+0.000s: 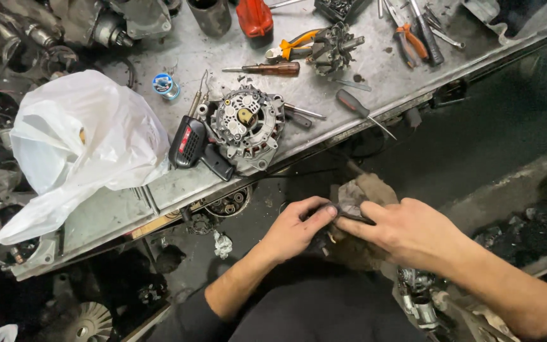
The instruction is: The person cleans a small black mechanical part using a rag. They wipe the part thoroughly while standing at a workbench, then walk through the garage to a car with an open hood before returning to the workbench to continue wiping the part.
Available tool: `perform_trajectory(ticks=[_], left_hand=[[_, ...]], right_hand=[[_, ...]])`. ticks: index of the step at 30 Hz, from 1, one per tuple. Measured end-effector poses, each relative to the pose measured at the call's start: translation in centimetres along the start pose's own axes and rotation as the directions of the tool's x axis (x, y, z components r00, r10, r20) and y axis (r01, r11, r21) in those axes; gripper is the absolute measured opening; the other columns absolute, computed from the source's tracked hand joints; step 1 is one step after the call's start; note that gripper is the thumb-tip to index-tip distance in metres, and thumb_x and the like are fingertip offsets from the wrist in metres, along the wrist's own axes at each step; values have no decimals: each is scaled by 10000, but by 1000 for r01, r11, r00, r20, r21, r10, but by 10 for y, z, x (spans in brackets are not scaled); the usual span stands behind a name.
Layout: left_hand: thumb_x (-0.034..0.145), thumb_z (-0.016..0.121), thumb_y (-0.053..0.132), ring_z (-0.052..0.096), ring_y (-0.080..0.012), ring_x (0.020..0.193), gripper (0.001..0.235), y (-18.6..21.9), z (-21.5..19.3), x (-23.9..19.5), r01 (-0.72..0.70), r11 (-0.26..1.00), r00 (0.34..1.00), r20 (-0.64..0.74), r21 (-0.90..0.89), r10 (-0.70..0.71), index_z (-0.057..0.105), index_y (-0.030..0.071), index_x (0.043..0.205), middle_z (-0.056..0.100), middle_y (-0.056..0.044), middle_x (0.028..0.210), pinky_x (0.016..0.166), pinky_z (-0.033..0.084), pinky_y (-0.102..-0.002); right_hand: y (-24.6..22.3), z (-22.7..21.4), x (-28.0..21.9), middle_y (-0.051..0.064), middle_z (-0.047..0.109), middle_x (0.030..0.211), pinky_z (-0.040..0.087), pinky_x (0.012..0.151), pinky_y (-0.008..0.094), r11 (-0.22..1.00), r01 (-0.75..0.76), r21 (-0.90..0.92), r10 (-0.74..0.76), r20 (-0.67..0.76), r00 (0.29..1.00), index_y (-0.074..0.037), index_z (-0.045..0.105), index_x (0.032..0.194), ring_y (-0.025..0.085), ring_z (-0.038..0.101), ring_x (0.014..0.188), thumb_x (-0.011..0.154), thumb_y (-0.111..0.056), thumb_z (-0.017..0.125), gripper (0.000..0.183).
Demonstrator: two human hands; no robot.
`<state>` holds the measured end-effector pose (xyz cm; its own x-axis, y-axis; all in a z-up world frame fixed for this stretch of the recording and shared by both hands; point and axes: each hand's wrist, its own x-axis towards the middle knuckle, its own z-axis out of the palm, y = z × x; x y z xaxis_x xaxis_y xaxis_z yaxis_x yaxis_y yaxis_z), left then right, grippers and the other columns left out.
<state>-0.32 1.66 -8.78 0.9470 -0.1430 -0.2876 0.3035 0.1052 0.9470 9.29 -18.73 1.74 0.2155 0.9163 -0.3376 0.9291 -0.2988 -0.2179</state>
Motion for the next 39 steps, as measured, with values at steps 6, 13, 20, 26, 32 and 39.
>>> perform_trajectory(ticks=[6,13,20,26,32,39], left_hand=[[990,667,330,685,-123,906,364,12,-9,-6,-11,992,1000,-2,125,12,712,21,1177,756,-62,989,819,561,-290],[796,884,329,739,-248,938,445,51,-21,-21,-409,730,857,-44,548,513,684,60,1089,744,-89,1034,841,600,-350],[718,928,340,728,-282,931,467,51,-26,-12,-425,592,814,3,685,581,710,80,1040,747,-84,1004,837,593,-378],[681,953,369,744,-255,982,535,48,-25,-1,-505,612,786,30,609,617,717,80,1064,765,-76,1095,874,600,-356],[591,974,362,743,-278,933,568,60,-14,2,-453,666,831,11,593,556,738,85,1027,767,-75,1025,863,582,-361],[726,913,193,765,-238,920,433,58,-8,10,-433,786,868,-33,442,496,717,82,1095,770,-79,1020,861,595,-328]], right_hand=[[-12,-8,7,68,631,1010,574,628,412,930,-366,-34,366,161,916,-309,443,1550,286,704,688,795,-292,716,803],[14,3,-7,115,729,1054,580,682,463,856,-441,270,492,-157,857,-193,659,1312,394,713,798,742,-295,797,595],[0,3,-15,89,700,1097,587,771,379,886,7,463,332,-648,686,-134,660,1173,300,724,905,855,-121,710,322],[-3,12,-1,43,689,974,505,549,358,983,29,183,83,-574,815,-127,691,1232,245,623,620,713,-215,826,543],[9,35,-4,12,647,925,395,545,341,994,94,53,-28,-714,699,-93,707,1234,183,625,685,709,-207,821,549],[21,47,-11,33,665,857,366,545,343,990,95,102,28,-810,586,-54,751,1117,178,619,672,696,-151,849,443]])
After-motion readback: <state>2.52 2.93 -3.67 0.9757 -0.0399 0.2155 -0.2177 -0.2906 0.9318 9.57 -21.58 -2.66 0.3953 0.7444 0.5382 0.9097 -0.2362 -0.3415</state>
